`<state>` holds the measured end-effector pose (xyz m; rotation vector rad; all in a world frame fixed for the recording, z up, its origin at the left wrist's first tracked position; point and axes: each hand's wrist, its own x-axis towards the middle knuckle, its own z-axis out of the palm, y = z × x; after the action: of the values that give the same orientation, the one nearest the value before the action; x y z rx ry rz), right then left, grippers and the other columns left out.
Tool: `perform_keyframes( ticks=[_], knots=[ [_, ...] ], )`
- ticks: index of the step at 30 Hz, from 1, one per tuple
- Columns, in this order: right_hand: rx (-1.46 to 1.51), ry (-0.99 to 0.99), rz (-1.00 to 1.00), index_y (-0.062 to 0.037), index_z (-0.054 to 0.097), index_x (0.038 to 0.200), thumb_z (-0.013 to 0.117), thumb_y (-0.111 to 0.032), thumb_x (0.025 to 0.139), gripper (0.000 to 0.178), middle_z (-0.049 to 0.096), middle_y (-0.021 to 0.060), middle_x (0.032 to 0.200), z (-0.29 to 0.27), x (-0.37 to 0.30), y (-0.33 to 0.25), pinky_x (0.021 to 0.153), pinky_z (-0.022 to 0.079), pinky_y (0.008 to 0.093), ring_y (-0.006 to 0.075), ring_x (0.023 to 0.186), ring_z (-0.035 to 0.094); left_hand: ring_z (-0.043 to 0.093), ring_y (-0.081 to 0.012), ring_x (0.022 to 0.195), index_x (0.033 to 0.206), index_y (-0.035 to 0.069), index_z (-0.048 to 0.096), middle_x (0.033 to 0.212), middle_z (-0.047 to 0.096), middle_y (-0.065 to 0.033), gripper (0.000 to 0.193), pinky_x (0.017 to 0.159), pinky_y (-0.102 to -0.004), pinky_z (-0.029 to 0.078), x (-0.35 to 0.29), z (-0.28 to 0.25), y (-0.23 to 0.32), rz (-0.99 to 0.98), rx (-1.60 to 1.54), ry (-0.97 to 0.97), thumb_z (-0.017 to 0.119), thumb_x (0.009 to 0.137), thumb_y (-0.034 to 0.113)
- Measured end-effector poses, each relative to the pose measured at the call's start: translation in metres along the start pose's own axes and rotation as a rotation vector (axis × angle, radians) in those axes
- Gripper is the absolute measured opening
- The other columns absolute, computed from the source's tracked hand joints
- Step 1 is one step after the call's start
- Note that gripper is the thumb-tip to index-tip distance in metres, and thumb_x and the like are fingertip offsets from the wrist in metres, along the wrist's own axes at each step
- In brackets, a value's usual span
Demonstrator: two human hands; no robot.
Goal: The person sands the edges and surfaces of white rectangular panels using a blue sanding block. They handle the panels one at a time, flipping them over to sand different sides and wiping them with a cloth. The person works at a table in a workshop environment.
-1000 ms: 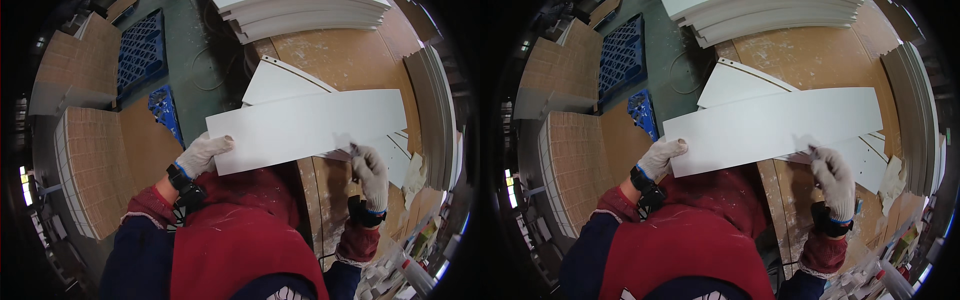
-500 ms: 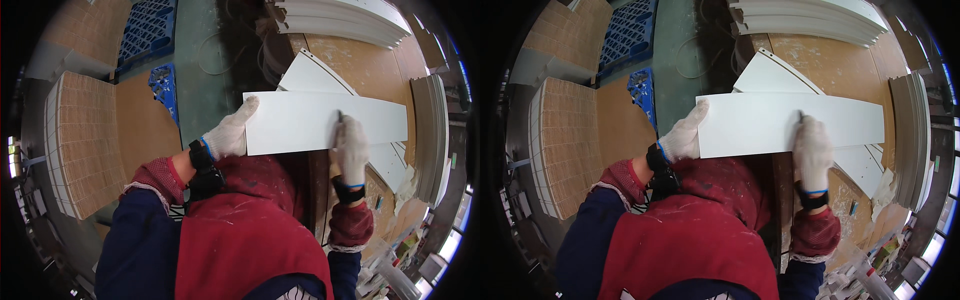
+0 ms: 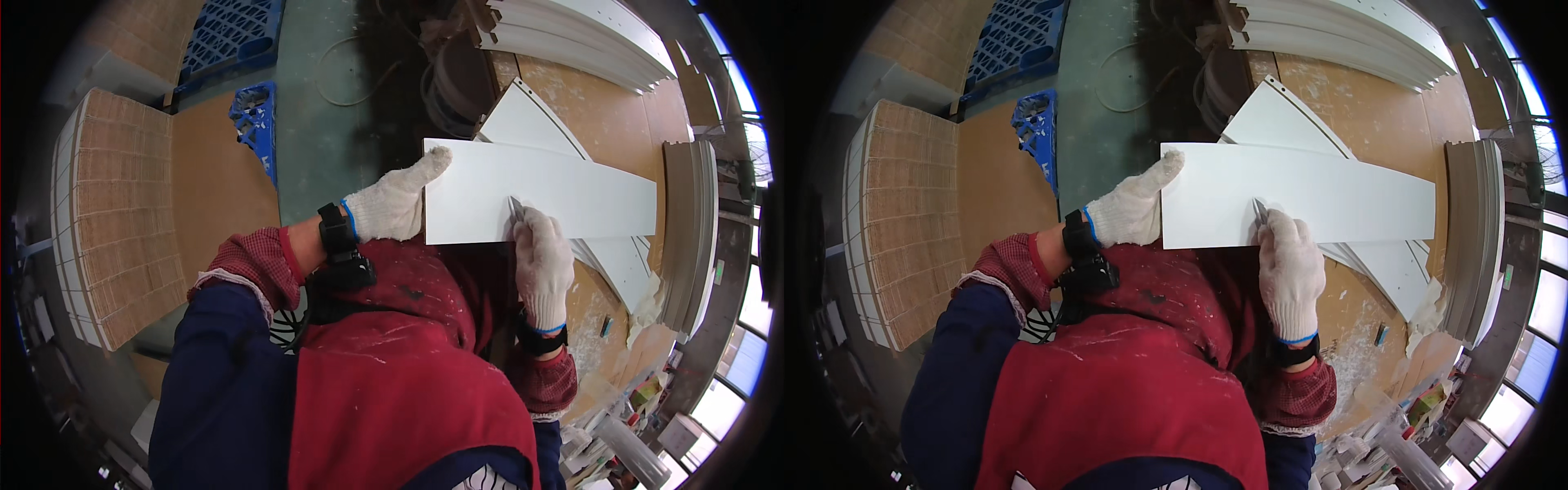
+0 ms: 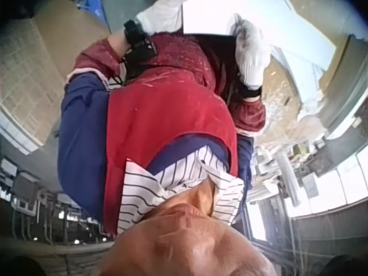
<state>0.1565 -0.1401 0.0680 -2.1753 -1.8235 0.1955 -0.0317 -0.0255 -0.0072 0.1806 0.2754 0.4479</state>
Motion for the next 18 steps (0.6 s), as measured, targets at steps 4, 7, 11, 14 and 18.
perform_keyframes(
  ticks=[4, 7, 11, 14, 18],
  knots=[
    [-0.163, -0.196, -0.352, -0.0138, 0.058, 0.098, 0.056, -0.015, 0.083, 0.015, 0.059, 0.0044, 0.084, 0.010, 0.000, -0.056, 0.063, 0.051, 0.0321, 0.0199, 0.077, 0.061, 0.041, -0.0268, 0.132, 0.143, 0.004, 0.031, 0.143, 0.041, -0.0145, 0.059, 0.110, -0.0445, 0.034, 0.002, -0.002, -0.001, -0.031, -0.069, -0.088, 0.045, 0.099, 0.040],
    [0.032, -0.416, -0.715, -0.0106, 0.057, 0.094, 0.056, -0.013, 0.078, 0.016, 0.056, 0.0048, 0.081, 0.026, -0.011, -0.077, 0.064, 0.051, 0.0316, 0.0203, 0.078, 0.061, 0.040, -0.0267, 0.133, 0.143, 0.002, 0.030, 0.143, 0.041, -0.0150, 0.059, 0.111, -0.0442, 0.033, 0.002, 0.001, 0.002, -0.048, -0.100, -0.140, 0.046, 0.098, 0.038],
    [0.346, -0.253, -0.313, -0.0105, 0.060, 0.106, 0.058, -0.002, 0.075, 0.033, 0.062, 0.0076, 0.089, 0.005, -0.008, -0.040, 0.065, 0.051, 0.0362, 0.0269, 0.078, 0.062, 0.043, -0.0264, 0.130, 0.140, -0.003, 0.032, 0.141, 0.043, -0.0157, 0.058, 0.110, -0.0442, 0.034, 0.000, -0.003, 0.003, -0.063, -0.011, -0.058, 0.049, 0.098, 0.034],
    [0.151, -0.036, -0.028, -0.0101, 0.062, 0.103, 0.060, -0.005, 0.083, 0.021, 0.063, 0.0131, 0.089, -0.004, -0.002, -0.009, 0.067, 0.050, 0.0396, 0.0323, 0.080, 0.063, 0.049, -0.0271, 0.124, 0.138, -0.004, 0.035, 0.135, 0.048, -0.0150, 0.056, 0.103, -0.0470, 0.042, -0.006, -0.004, 0.005, -0.092, 0.151, 0.012, 0.053, 0.096, 0.028],
    [0.323, 0.046, 0.132, -0.0052, 0.063, 0.099, 0.063, -0.006, 0.083, 0.016, 0.063, 0.0132, 0.086, -0.002, -0.007, 0.007, 0.070, 0.049, 0.0335, 0.0280, 0.078, 0.062, 0.056, -0.0280, 0.114, 0.136, -0.003, 0.039, 0.126, 0.054, -0.0148, 0.054, 0.088, -0.0482, 0.053, -0.015, 0.008, 0.006, -0.175, 0.322, -0.045, 0.060, 0.092, 0.019]
  ],
)
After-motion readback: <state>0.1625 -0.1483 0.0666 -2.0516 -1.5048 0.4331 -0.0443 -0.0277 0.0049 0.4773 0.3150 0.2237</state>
